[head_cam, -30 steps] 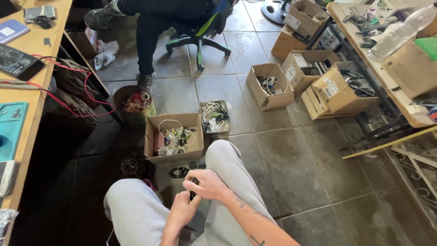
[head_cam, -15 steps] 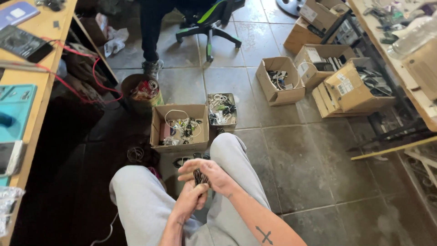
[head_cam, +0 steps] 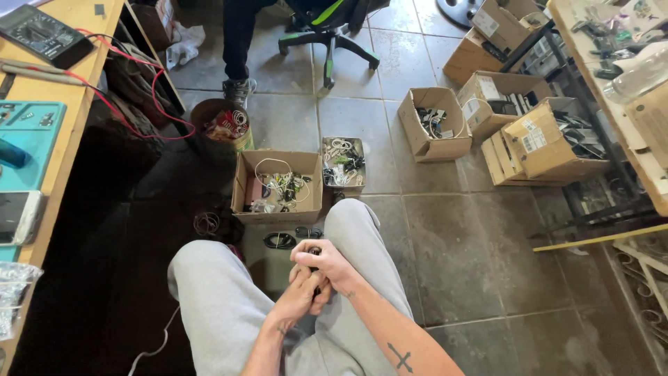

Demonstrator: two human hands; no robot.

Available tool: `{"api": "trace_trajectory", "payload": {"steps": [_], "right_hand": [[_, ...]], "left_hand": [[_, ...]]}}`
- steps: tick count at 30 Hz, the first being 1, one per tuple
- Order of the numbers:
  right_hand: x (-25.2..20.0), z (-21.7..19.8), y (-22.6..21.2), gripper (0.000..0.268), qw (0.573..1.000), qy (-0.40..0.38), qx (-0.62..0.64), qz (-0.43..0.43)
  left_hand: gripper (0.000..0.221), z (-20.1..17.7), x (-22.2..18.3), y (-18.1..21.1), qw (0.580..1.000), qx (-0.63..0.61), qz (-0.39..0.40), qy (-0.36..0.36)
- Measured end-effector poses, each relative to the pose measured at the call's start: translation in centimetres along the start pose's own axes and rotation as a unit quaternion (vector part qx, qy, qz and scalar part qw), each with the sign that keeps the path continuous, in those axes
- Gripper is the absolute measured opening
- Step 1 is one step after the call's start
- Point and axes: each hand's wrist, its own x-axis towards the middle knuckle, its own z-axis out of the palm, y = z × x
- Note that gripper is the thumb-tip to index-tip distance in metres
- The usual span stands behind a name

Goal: Sorting through boxes of electronic components, untangling and coiling various cables, and inspecting a smartphone.

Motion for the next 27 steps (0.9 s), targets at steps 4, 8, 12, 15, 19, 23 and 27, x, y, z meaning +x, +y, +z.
{"api": "trace_trajectory", "payload": {"steps": [4, 8, 12, 15, 19, 23, 27], "right_hand": [[0.4, -0.8, 1.2, 0.025, 0.998, -0.034, -0.026, -0.05], [1.4, -1.2, -0.5, 0.019, 0.999, 0.022, 0.03, 0.034], [1.3, -0.8, 0.2, 0.033, 0.988, 0.079, -0.132, -0.021], [0.6, 0.7, -2.6, 0.039, 0.981, 0.092, -0.17, 0.029], [1.3, -0.2, -1.2, 0.032, 0.982, 0.077, -0.17, -0.025], [1.2, -0.6, -0.3, 0.027, 0.967, 0.093, -0.224, -0.08], [0.3, -0.6, -1.1, 0.031, 0.942, 0.104, -0.317, -0.045]], "left_hand": [[0.054, -3.4, 2.3, -6.8, 0.971, 0.223, 0.004, 0.08], [0.033, -3.1, 5.3, -4.9, 0.989, 0.117, -0.006, 0.086], [0.032, -0.9, 1.6, -1.7, 0.984, 0.144, -0.006, 0.102], [0.036, 0.0, 0.3, 0.9, 0.999, -0.015, -0.008, 0.038], [0.032, 0.5, -0.2, 1.6, 0.986, -0.155, -0.041, 0.05], [0.039, -0.6, 0.5, 0.0, 0.994, -0.087, -0.049, 0.041], [0.043, -0.1, 0.4, 0.6, 1.0, 0.003, -0.022, 0.004]]}}
